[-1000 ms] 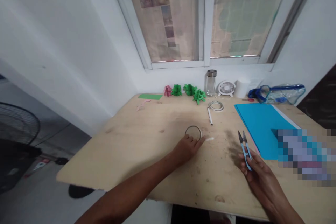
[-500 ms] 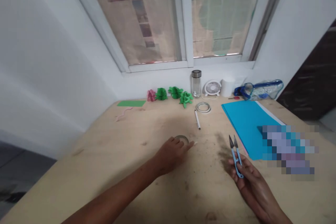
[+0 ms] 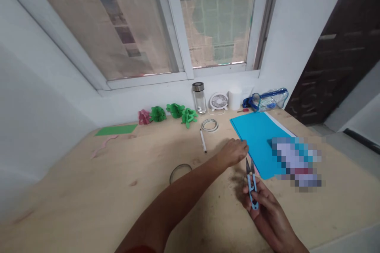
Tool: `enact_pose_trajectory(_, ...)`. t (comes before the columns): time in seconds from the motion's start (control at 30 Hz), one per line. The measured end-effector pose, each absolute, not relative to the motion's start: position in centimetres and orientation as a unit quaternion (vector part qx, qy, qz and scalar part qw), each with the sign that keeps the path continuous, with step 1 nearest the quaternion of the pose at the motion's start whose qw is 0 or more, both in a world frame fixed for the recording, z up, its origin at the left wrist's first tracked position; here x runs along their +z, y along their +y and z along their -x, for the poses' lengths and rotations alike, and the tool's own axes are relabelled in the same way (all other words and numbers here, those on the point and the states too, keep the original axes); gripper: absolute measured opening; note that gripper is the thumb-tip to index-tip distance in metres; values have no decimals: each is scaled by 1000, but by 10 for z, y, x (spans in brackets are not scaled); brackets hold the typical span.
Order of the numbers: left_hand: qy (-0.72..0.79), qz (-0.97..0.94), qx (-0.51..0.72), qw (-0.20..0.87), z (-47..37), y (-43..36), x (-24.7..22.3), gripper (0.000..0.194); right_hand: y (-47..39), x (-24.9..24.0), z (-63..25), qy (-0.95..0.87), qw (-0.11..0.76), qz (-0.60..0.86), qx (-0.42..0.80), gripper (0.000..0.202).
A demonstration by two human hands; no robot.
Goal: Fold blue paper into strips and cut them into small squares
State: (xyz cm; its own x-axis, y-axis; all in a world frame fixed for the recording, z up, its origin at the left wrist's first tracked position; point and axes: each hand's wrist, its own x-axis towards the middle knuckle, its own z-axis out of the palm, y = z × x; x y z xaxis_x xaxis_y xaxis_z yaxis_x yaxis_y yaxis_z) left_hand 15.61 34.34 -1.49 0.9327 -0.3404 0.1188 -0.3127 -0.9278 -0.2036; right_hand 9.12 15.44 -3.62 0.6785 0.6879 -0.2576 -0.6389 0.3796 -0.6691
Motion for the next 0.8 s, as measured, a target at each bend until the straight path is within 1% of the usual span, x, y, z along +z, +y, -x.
enact_pose_trajectory(0.13, 196, 972, -74, 107, -174, 335, -23, 15, 153, -34, -98, -30, 837, 383, 390, 35)
enact_pose_trajectory(0.27, 214, 966, -79, 118, -179, 337, -30, 18, 151, -27, -114, -10, 838, 410, 360, 35)
enact_pose_trajectory(0.47, 227, 961, -94, 124, -180, 339, -38, 12, 144, -16, -145, 38, 838, 484, 251, 42)
enact_pose_trajectory(0.63, 228, 959, -103, 130, -179, 337, -40, 8, 142, -15, -158, 4, 805, 569, 166, 45)
enact_pose_trajectory(0.8, 240, 955, -104, 139, -176, 335, -35, 11, 147, -19, -166, -4, 809, 576, 114, 42)
